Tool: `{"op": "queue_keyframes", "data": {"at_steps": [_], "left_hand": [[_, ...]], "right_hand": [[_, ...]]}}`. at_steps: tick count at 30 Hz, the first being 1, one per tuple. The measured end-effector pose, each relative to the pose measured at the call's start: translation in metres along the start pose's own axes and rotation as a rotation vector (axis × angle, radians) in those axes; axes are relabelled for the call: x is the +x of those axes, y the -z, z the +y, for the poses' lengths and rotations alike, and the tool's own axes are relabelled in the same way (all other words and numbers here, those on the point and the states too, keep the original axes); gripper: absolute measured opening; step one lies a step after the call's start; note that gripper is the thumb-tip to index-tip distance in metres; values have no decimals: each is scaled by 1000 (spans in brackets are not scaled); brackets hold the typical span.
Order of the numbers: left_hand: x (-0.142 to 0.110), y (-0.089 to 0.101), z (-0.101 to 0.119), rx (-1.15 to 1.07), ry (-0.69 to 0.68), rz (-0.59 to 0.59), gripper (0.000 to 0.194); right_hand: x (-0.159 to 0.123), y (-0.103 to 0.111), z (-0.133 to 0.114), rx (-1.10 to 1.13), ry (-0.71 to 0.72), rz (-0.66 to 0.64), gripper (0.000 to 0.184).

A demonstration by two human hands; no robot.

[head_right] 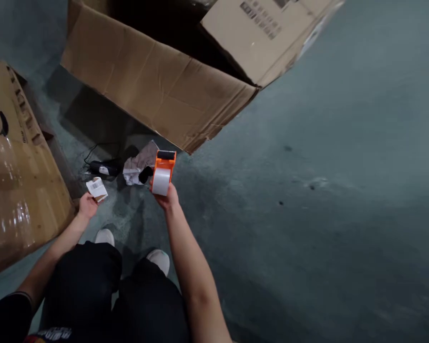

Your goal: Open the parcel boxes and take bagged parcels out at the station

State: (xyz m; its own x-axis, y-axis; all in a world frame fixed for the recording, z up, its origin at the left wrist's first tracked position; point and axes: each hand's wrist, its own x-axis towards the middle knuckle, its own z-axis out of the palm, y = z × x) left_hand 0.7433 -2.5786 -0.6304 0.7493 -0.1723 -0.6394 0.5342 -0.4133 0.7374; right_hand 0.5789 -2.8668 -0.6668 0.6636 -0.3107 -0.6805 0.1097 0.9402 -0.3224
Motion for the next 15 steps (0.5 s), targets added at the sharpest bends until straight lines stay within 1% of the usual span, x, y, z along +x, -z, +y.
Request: {"op": "queue_keyframes", "data": {"at_steps": [2, 3, 4, 7, 8, 9, 12, 15], "left_hand": [[-2, -13, 18, -27, -33, -45, 38], [-3, -20, 24, -20, -52, -68, 38], [-5, -27, 29, -2, -71, -93, 33], [-10, -50, 37, 105, -128, -196, 11], [-12, -58, 38, 152, -144, -245, 6], [-15, -65, 39, 195, -156, -297, 5], [-27, -85, 43, 354, -197, -436, 20], [-39, -101, 47, 589, -321, -499, 39]], "right_hand": [[-14, -1, -2, 37, 1, -63, 40], [-19, -1, -2, 45, 5, -88, 41], [-24, -1, -1, 51, 3, -107, 41], [-37, 2, 5, 80, -26, -132, 40], [-41, 2, 8, 94, -36, -133, 40], [-44, 2, 10, 105, -43, -133, 39], [-54, -1, 15, 143, -72, -123, 36], [-60, -6, 16, 185, -106, -129, 37]]}}
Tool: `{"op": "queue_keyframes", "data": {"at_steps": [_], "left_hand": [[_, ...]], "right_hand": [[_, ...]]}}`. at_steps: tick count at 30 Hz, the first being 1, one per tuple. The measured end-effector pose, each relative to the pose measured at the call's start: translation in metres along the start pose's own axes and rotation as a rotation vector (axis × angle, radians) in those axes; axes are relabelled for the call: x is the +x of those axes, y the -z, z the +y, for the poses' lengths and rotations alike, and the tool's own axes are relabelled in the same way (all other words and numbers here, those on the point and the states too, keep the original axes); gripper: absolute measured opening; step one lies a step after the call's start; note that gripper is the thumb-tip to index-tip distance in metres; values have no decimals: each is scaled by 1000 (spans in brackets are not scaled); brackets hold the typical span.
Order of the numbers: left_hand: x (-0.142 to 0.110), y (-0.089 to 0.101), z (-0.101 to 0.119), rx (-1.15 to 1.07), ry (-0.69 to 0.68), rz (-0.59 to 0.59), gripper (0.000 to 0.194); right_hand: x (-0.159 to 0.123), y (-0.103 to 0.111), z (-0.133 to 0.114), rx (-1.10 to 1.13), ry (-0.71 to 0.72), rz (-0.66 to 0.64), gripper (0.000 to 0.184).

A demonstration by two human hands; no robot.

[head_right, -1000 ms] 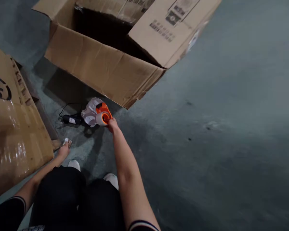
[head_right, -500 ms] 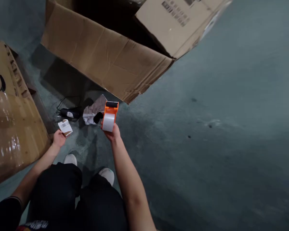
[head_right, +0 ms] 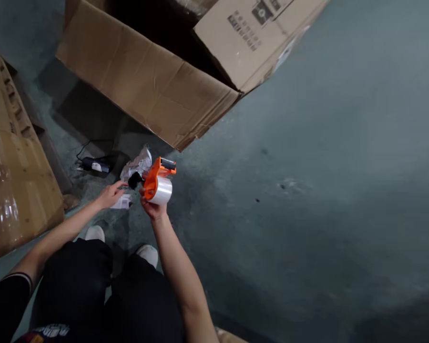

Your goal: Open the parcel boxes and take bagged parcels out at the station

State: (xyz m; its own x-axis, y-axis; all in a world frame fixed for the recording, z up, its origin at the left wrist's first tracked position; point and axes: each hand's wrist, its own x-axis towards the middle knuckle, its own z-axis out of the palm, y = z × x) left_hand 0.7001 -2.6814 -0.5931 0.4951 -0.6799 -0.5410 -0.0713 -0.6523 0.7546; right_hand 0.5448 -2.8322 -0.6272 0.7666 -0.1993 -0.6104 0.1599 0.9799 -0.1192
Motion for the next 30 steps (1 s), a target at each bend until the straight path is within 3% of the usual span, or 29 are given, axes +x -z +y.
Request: {"op": "queue_keyframes", "data": {"at_steps": [3, 8, 12, 15, 20, 26, 28, 30], "left_hand": [[5, -10, 8, 199, -28, 22, 53], [18, -13, 13, 370, 77, 128, 56], [21, 0, 30, 719, 113, 100, 47], [22, 18, 43, 843, 117, 110, 46], [24, 40, 45, 821, 83, 66, 42], [21, 36, 32, 802, 84, 20, 53], [23, 35, 30, 642, 75, 44, 48], [27, 36, 30, 247, 122, 60, 32]], "right_hand": [[-4, -4, 0, 52, -20, -17, 36], [-5, -8, -2, 67, -39, -57, 51], [-5, -8, -7, 1, -15, -39, 53], [-5, -7, -13, -59, 16, -6, 52], [-2, -4, -17, -115, 67, -5, 49], [1, 1, -10, -50, 45, -5, 45], [2, 3, -7, -35, 39, -2, 45], [2, 4, -4, -28, 31, 12, 46]]}}
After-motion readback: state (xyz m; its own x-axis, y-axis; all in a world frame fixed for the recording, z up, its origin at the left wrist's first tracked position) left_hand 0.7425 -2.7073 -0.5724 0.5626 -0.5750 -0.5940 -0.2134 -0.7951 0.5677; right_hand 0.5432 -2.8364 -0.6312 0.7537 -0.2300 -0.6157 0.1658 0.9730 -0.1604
